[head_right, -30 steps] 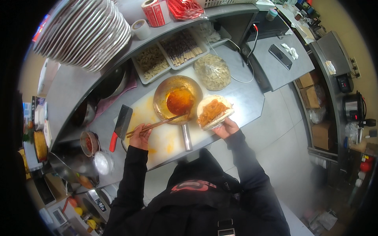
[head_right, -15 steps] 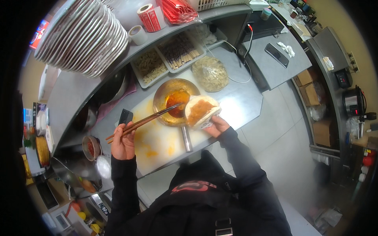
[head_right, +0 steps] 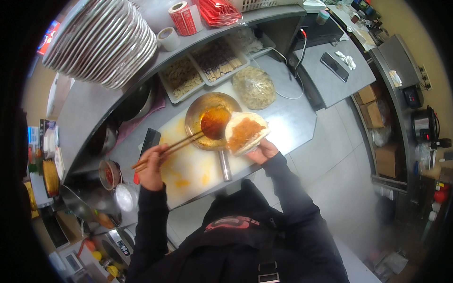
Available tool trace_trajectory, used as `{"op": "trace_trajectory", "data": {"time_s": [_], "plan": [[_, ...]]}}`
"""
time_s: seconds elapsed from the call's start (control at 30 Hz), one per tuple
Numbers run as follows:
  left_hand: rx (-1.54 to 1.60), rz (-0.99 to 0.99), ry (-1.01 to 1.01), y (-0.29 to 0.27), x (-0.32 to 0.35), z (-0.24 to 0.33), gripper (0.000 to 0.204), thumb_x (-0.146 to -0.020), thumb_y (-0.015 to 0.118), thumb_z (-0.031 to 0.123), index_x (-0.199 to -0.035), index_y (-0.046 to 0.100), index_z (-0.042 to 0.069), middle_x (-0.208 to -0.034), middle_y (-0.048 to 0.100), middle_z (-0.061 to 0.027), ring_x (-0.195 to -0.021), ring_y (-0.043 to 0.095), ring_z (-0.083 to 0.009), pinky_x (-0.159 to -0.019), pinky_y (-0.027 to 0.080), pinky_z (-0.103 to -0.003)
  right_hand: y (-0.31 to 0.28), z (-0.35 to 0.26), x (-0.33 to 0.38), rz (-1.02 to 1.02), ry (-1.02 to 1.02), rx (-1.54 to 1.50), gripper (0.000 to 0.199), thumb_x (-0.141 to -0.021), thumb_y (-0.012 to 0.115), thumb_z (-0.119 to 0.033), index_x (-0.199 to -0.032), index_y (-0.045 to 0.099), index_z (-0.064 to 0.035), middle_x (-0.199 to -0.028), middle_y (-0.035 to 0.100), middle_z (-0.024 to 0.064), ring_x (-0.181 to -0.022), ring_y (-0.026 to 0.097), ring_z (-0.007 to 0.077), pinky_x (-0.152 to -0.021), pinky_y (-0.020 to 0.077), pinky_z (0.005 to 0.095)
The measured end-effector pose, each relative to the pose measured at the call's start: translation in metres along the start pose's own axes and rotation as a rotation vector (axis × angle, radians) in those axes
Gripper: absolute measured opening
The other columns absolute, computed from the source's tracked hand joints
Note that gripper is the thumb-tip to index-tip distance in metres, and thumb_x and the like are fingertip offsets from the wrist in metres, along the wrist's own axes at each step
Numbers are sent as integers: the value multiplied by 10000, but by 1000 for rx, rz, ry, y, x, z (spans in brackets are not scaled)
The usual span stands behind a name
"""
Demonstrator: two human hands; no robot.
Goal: The person prepares a ramen wrap by mixing noodles with sauce in a small pan, then placing the mixture into a split flatbread. They add more sauce, fold the wrap, and place it into a plastic bag before setting it aside.
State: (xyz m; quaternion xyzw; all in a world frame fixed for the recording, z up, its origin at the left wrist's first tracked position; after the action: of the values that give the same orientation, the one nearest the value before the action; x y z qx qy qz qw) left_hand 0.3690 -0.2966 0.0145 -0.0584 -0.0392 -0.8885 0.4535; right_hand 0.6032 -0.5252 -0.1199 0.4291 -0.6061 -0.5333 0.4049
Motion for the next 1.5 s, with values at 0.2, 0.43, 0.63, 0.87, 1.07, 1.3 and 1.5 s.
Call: {"op": "trace_trajectory", "data": {"time_s": [0.2,0.43,0.63,0.87,1.07,1.3,1.5], "plan": [[-57,-110,-5,35,7,-72,225,-1023,528,96,-1130,656,-53,-1125,692,-147,-1014,686,-227,-918,561,-348,-1,-17,17,-3,-23,19,730,-917,694,-168,-1545,326,-122,-1570,382,125,-1449,358,340,-1201,257,582],[89,-18,-130,26,-16,-104,219,-1016,545,99,-1155,619,-53,-1135,683,-149,-1031,682,-234,-906,572,-349,-13,-20,27,80,-13,40,725,-934,679,-197,-1554,309,-143,-1574,376,106,-1449,358,325,-1202,265,552],[456,149,-433,-2,-17,-148,224,-1005,576,127,-1162,590,-32,-1133,652,-163,-1107,663,-283,-909,584,-367,-19,-21,30,91,-11,54,718,-935,682,-216,-1549,316,-144,-1567,384,108,-1440,370,325,-1190,291,545],[446,135,-383,-5,-16,-146,263,-1019,562,149,-1210,578,-30,-1166,651,-170,-1119,657,-275,-924,577,-359,-24,-21,32,117,-13,37,736,-927,694,-208,-1551,309,-143,-1567,383,112,-1439,372,329,-1188,296,546],[338,108,-346,21,-12,-140,278,-1020,554,148,-1237,565,-27,-1174,658,-185,-1095,667,-249,-929,573,-343,-25,-22,33,107,-24,58,762,-924,697,-222,-1560,286,-135,-1569,377,124,-1441,367,334,-1187,297,550],[581,248,-540,13,-7,-159,204,-993,598,133,-1135,578,-12,-1125,664,-161,-1115,652,-280,-989,540,-378,-26,-24,34,78,-30,64,763,-930,684,-230,-1564,273,-123,-1574,368,132,-1447,356,337,-1190,291,551],[732,209,-620,7,-1,-167,193,-975,624,115,-1117,594,-12,-1179,661,-166,-1170,632,-280,-1009,538,-360,-32,-25,39,192,-51,108,807,-880,734,-233,-1549,299,-114,-1561,384,131,-1434,370,349,-1189,283,562]]}}
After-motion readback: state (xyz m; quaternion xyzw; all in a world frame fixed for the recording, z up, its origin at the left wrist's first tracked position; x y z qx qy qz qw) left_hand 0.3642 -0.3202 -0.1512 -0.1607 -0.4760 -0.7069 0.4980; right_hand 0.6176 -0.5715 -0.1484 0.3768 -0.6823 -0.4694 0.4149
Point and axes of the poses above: each hand's wrist, its own x-axis away from the middle knuckle, its own y-axis out of the palm, z = x × y, the point moved 7 cm from there along -x, towards the middle knuckle
